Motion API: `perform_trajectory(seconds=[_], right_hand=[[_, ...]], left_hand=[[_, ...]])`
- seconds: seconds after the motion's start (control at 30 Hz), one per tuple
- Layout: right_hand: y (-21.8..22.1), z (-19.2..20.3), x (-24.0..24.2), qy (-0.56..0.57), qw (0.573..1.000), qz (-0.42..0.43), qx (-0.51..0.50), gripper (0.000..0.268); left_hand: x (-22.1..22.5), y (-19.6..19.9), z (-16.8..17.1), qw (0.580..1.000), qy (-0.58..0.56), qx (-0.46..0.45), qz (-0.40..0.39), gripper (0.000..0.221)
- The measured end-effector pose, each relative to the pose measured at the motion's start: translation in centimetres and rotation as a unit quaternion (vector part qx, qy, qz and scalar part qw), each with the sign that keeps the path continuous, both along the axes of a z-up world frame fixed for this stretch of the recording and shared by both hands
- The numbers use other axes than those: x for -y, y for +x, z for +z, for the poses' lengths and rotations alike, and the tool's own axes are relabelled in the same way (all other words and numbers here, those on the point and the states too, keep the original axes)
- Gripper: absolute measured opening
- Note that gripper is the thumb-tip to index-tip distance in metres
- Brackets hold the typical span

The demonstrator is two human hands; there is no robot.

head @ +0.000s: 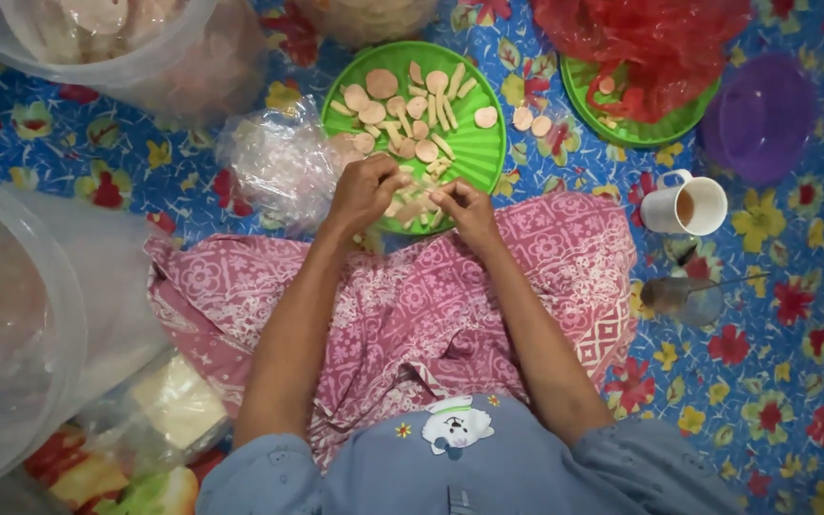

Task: A person is manually picking up small, round, flat food items from a pile and arranging them onto a green plate.

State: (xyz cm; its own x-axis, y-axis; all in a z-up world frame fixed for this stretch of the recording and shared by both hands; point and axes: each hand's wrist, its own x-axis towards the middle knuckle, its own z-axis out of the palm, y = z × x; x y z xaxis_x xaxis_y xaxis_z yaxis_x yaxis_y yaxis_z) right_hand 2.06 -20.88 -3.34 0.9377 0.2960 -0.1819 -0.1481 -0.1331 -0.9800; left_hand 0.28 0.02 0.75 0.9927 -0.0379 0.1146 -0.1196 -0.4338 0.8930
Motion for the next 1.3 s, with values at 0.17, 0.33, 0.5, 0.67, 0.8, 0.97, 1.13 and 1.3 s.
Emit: perform_trajectory(seconds=[0.17,0.33,0.5,0.67,0.8,0.97,1.13,1.3], right_hand=[[0.4,-0.1,0.2,0.032,0.998,-0.017,-0.057,0.012],[1.7,3.1,0.6,0.120,0.979,-0.124,-0.108,0.012],[6.6,2.4,3.8,0.293,0.915,-0.267,-0.069,0.012],[8.5,1.6,6.5,0.273,0.899,-0.331,-0.084,0.032],[8.6,-3.0,8.4,0.259,0.904,-0.329,-0.082,0.076],[8.0,-1.9,7.4,0.210,0.927,-0.305,-0.050,0.083],[6.6,1.7,5.3,0.204,0.936,-0.279,-0.066,0.058],[4.1,6.1,2.1,0.146,0.936,-0.287,-0.144,0.037]], left_hand=[[-0.4,1.0,0.2,0.999,-0.038,0.007,0.034,0.009],[-2.1,1.8,0.6,0.984,-0.101,0.044,0.137,0.010],[-4.0,2.1,1.4,0.958,-0.106,0.108,0.243,0.009],[-5.9,1.9,3.5,0.941,-0.065,0.127,0.307,0.009],[-7.3,1.7,4.0,0.913,0.048,0.130,0.383,0.014],[-8.1,1.0,2.8,0.935,0.109,0.057,0.333,0.025],[-7.6,0.8,0.7,0.927,0.243,-0.130,0.254,0.055],[-7.8,0.5,-1.3,0.901,0.336,-0.115,0.249,0.067]])
